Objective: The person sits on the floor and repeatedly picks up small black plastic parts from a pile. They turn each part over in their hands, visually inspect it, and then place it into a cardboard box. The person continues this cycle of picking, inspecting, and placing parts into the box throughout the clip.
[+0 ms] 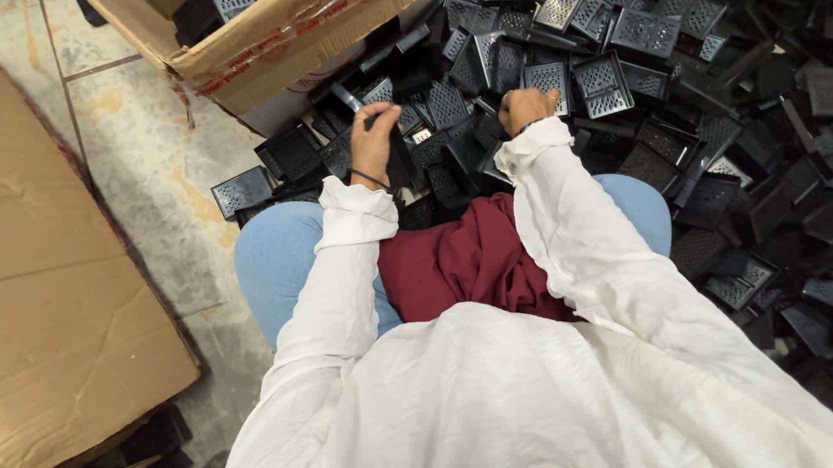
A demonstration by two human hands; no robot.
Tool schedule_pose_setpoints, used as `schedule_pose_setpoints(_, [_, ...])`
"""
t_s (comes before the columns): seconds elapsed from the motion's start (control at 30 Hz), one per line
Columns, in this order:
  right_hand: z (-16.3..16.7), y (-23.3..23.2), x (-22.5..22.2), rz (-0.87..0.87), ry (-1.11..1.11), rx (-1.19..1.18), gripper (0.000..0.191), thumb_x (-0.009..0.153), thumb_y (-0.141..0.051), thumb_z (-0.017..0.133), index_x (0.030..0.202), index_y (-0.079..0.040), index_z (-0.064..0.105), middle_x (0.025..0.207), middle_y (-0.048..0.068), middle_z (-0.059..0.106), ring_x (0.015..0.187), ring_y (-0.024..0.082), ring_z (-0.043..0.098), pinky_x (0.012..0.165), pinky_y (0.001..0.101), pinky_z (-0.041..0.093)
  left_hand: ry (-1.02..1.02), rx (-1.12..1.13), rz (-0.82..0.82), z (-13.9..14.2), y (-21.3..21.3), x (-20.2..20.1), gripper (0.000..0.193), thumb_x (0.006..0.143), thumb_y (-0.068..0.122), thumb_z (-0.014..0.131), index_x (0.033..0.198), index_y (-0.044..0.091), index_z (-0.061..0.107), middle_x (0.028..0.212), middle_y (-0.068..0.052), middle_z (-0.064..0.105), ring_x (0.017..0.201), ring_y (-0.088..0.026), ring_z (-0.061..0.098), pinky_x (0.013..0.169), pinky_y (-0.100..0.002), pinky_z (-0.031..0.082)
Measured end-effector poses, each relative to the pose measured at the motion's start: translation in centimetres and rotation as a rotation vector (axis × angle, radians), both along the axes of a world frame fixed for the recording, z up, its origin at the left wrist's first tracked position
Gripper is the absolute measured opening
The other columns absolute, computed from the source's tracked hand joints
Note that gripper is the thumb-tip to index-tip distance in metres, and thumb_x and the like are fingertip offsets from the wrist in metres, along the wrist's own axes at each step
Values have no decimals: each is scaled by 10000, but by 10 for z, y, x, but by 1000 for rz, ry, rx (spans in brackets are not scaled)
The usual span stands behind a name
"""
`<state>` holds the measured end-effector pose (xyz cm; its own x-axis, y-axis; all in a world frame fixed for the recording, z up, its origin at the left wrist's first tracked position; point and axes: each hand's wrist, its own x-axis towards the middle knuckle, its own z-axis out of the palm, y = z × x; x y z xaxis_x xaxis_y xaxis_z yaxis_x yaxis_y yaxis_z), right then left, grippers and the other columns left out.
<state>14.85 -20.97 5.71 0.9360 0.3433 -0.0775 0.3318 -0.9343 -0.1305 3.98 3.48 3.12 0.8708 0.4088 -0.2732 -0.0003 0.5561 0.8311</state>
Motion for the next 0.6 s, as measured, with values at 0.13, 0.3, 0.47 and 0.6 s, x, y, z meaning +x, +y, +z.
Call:
schedule_pose_setpoints(0.13, [4,-2,0,94,-25,-15,217,813,-341,802,984,-210,832,1055,116,726,1036,350,650,902,612,361,-41,29,-95,2,-6,-2,186,908,117,774,1051,59,671,946,-33,717,795,-113,652,718,-249,535])
schedule_pose_setpoints(0.3, [11,3,12,201,34,-176,323,771,-415,829,984,-173,824,1072,117,707,1063,329,638,936,604,344,-26,59,-129,-4,-9,0,145,916,122,757,1035,54,711,980,-25,732,871,-96,669,790,-232,539])
schedule_pose_setpoints(0.47, [16,21,17,300,-158,-270,223,786,-314,775,880,-114,808,978,87,725,972,293,663,943,541,376,-7,74,-146,-7,-7,1,163,870,97,761,1012,60,690,911,-21,713,812,-98,656,730,-236,538])
schedule_pose_setpoints(0.6, [22,40,-19,333,-457,72,171,778,-278,769,808,-110,780,897,75,679,923,278,633,902,511,381,105,201,-158,-7,-14,3,177,952,197,801,934,55,698,801,9,646,702,-68,561,647,-216,448])
